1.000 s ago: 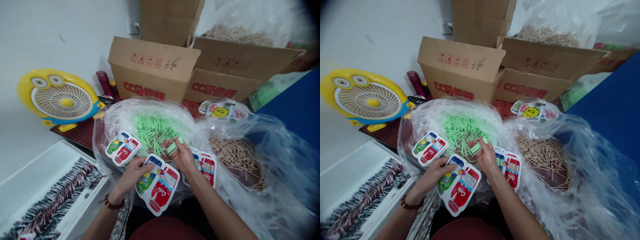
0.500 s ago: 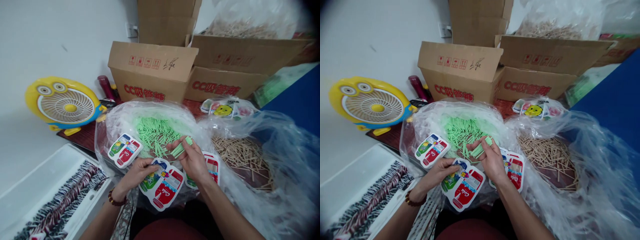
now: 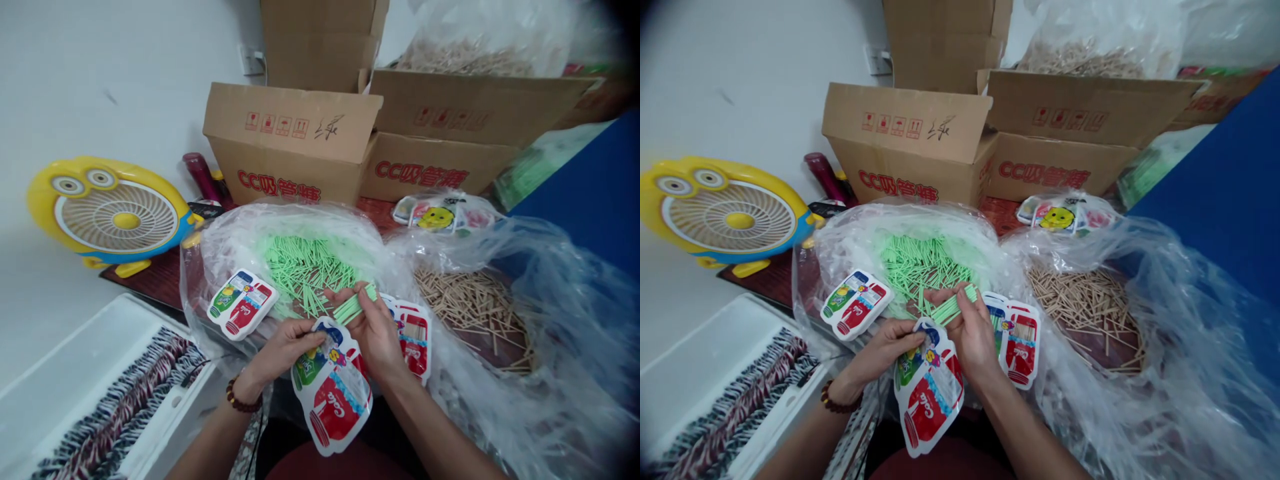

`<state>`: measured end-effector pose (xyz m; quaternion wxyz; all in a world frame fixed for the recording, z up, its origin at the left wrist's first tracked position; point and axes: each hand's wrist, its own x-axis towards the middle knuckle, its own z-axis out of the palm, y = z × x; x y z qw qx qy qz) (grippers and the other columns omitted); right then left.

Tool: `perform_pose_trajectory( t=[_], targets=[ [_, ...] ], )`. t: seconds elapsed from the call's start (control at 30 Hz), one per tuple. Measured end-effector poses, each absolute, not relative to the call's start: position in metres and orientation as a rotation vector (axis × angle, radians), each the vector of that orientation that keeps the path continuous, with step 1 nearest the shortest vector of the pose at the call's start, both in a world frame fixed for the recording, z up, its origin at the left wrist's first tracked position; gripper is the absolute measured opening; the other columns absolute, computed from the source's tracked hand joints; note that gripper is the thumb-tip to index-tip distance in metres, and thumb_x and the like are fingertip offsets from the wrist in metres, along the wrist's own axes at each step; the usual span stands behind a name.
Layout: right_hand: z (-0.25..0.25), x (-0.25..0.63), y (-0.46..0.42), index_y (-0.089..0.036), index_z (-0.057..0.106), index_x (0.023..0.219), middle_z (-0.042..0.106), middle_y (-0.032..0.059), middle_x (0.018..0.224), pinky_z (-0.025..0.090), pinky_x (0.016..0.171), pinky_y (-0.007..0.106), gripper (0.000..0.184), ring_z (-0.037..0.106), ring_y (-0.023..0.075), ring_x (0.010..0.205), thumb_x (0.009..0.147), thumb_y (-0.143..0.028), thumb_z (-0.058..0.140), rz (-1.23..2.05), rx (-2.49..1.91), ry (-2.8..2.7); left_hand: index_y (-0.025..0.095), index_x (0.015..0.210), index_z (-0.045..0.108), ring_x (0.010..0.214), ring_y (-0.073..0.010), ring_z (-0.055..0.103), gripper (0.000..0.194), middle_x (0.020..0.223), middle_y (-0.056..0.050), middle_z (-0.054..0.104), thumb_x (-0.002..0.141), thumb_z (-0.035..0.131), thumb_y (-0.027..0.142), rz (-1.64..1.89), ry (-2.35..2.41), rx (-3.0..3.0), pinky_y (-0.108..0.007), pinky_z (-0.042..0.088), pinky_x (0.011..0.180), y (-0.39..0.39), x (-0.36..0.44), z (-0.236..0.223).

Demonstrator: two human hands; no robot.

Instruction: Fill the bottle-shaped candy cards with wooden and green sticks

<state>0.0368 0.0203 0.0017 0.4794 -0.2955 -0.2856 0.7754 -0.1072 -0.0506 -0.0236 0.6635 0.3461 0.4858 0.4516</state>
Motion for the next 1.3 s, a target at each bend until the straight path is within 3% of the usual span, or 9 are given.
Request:
perform_pose_trajectory(
  t=[0.17, 0.47, 0.6, 0.73, 0.83, 1.03, 1.2, 1.3],
  targets=[
    [0.002, 0.039, 0.02, -0.027, 0.053, 0.096, 0.071, -0.0017, 0.084, 0.054, 0.076, 0.033, 0.02, 0.069, 0.021, 0.088, 0.082, -0.035, 0.065, 1.855, -0.653, -0.619, 0.014, 0.081, 0.072, 0.057, -0.0096, 0.056, 0.025, 0.069, -0.001, 0.068, 0.081, 0.067, 0.038, 1.011, 1.103, 0.822, -0.02, 0.043, 0.058, -0.048, -0.104, -0.023],
    [-0.013, 0.039, 0.016, -0.025, 0.057, 0.102, 0.073, 0.0009, 0.087, 0.054, 0.068, 0.032, 0.027, 0.07, 0.0227, 0.082, 0.083, -0.044, 0.061, 1.819, -0.846, -0.752, 0.014, 0.083, 0.073, 0.061, -0.0115, 0.057, 0.025, 0.071, -0.001, 0.068, 0.079, 0.069, 0.038, 1.022, 1.102, 0.826, -0.021, 0.043, 0.059, -0.046, -0.102, -0.02],
    [-0.008, 0.04, 0.015, -0.026, 0.057, 0.096, 0.073, -0.0009, 0.087, 0.054, 0.069, 0.031, 0.021, 0.069, 0.0211, 0.082, 0.082, -0.041, 0.063, 1.773, -0.879, -0.806, 0.015, 0.087, 0.072, 0.063, -0.013, 0.061, 0.025, 0.077, -0.002, 0.071, 0.078, 0.07, 0.039, 1.059, 1.1, 0.777, -0.023, 0.046, 0.062, -0.044, -0.1, -0.022],
    [-0.005, 0.039, 0.016, -0.024, 0.061, 0.086, 0.072, 0.0011, 0.102, 0.053, 0.08, 0.031, 0.012, 0.067, 0.0197, 0.091, 0.081, -0.034, 0.065, 1.869, -0.809, -0.915, 0.014, 0.084, 0.071, 0.062, -0.0134, 0.062, 0.026, 0.076, -0.002, 0.071, 0.074, 0.073, 0.039, 1.095, 1.123, 0.763, -0.023, 0.047, 0.06, -0.041, -0.102, -0.022],
    [-0.008, 0.036, 0.02, -0.021, 0.066, 0.085, 0.071, 0.0039, 0.11, 0.053, 0.079, 0.031, 0.014, 0.067, 0.02, 0.09, 0.076, -0.032, 0.069, 1.99, -0.783, -0.976, 0.014, 0.085, 0.07, 0.064, -0.0139, 0.063, 0.027, 0.076, -0.003, 0.071, 0.073, 0.075, 0.037, 1.109, 1.094, 0.734, -0.023, 0.047, 0.062, -0.04, -0.105, -0.024],
    [-0.003, 0.027, 0.033, -0.019, 0.07, 0.087, 0.072, 0.0053, 0.103, 0.054, 0.072, 0.031, 0.019, 0.068, 0.0193, 0.079, 0.073, -0.033, 0.071, 2.081, -0.782, -1.154, 0.013, 0.093, 0.071, 0.072, -0.0165, 0.066, 0.027, 0.083, -0.005, 0.073, 0.076, 0.073, 0.035, 1.19, 1.017, 0.709, -0.027, 0.049, 0.07, -0.042, -0.112, -0.035],
    [0.015, 0.021, 0.043, -0.024, 0.068, 0.098, 0.072, 0.0026, 0.101, 0.051, 0.063, 0.024, 0.022, 0.066, 0.0165, 0.079, 0.083, -0.038, 0.061, 1.86, -0.781, -1.432, 0.013, 0.091, 0.071, 0.071, -0.0166, 0.065, 0.028, 0.082, -0.005, 0.073, 0.075, 0.074, 0.036, 1.29, 1.04, 0.688, -0.027, 0.049, 0.07, -0.044, -0.119, -0.039],
    [0.02, 0.016, 0.046, -0.024, 0.071, 0.095, 0.072, 0.0023, 0.1, 0.05, 0.076, 0.027, 0.022, 0.065, 0.0178, 0.088, 0.088, -0.036, 0.054, 1.698, -0.756, -1.623, 0.013, 0.094, 0.071, 0.071, -0.0172, 0.065, 0.032, 0.082, -0.006, 0.073, 0.073, 0.075, 0.037, 1.321, 1.023, 0.671, -0.028, 0.05, 0.071, -0.043, -0.121, -0.038]
  ],
)
